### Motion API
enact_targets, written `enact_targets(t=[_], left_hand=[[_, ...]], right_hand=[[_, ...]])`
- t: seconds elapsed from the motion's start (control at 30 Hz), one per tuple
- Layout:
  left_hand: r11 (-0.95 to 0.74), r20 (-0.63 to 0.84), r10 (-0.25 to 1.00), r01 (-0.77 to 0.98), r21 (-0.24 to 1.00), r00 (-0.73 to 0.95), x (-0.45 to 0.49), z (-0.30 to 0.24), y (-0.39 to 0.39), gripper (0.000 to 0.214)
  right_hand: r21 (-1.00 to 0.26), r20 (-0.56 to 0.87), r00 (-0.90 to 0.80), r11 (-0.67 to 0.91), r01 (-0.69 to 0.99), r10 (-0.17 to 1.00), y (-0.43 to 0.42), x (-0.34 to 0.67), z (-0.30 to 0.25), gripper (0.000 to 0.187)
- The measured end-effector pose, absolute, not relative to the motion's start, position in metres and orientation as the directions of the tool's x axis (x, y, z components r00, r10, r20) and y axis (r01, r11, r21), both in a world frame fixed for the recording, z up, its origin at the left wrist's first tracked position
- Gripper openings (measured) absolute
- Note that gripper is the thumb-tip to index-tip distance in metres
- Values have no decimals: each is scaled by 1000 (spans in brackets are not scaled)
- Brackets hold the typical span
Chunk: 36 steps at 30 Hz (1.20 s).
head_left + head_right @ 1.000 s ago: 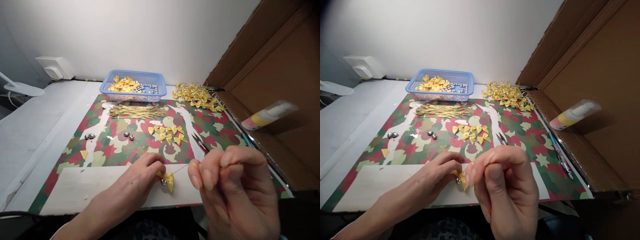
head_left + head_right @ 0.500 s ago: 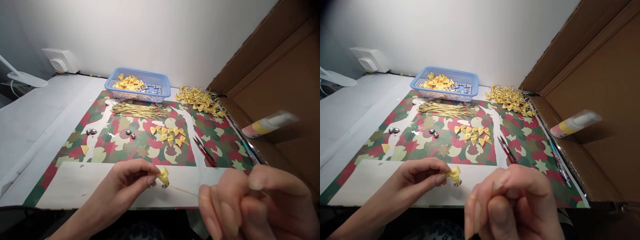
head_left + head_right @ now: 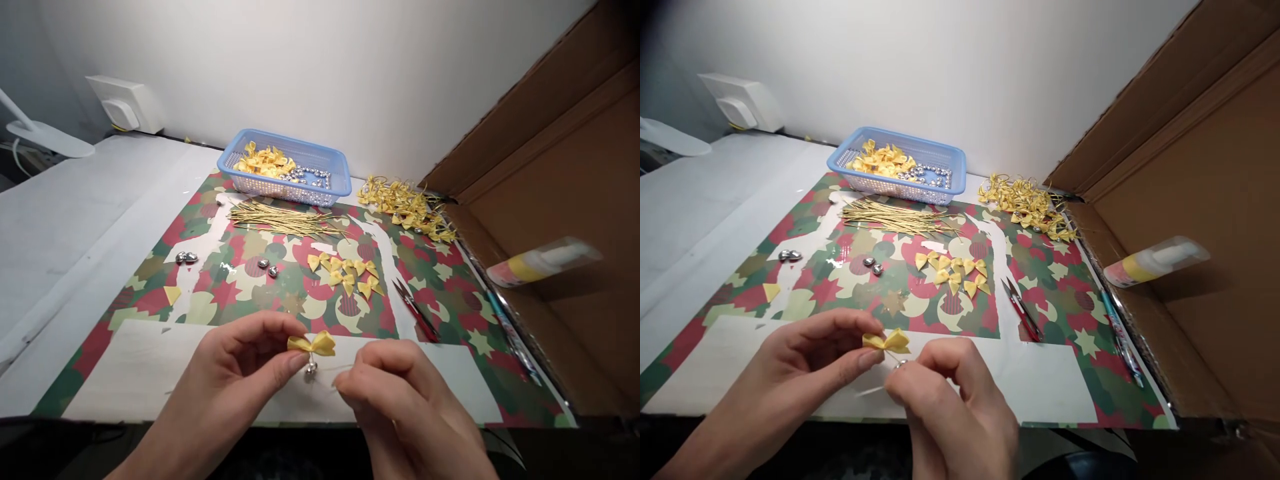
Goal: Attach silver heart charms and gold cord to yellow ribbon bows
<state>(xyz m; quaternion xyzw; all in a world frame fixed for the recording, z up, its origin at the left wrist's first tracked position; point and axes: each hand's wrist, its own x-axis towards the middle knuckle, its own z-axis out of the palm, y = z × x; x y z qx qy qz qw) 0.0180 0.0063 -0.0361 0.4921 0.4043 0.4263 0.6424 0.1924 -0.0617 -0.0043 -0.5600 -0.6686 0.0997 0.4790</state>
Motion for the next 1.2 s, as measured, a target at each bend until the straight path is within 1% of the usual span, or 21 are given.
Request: enact_targets(t=[0.07, 0.13, 0.2, 0.3, 0.43, 0.53, 0.67, 0.97, 1.2], left_hand=[[66, -37, 966, -106, 992, 255, 18, -36, 5, 23], [-26, 35, 971, -42, 999, 236, 17, -34, 5, 21], [-111, 103, 964, 19, 994, 246, 16, -33, 5, 19], [-196, 165, 950, 93, 976, 265, 15, -35, 5, 23], [-264, 225, 941, 132, 955, 252, 17, -41, 4, 26], [-304, 266, 935, 143, 942, 233, 18, -43, 2, 29], [-342, 302, 925, 160, 926, 229, 17, -42, 2, 33], [-359, 309, 916, 178, 916, 255, 17, -46, 2, 36], [-393, 346, 897, 141, 909, 274, 16, -48, 3, 40]], right_hand=[[-606, 525, 102, 287, 742, 845, -63, 188, -8, 24], [-525, 536, 85, 253, 813, 840, -63, 187, -9, 20], [-443, 579, 40, 273, 854, 814, -62, 186, -9, 20], [-338, 640, -28, 315, 887, 768, -58, 187, -9, 24], [-245, 645, -89, 317, 916, 759, -54, 190, -9, 25], [-201, 632, -172, 374, 906, 756, -53, 195, -7, 25], [-186, 607, -228, 415, 890, 761, -53, 200, -7, 26], [-208, 606, -233, 434, 876, 761, -50, 201, -10, 29], [-238, 588, -228, 436, 868, 776, -53, 201, -10, 30]])
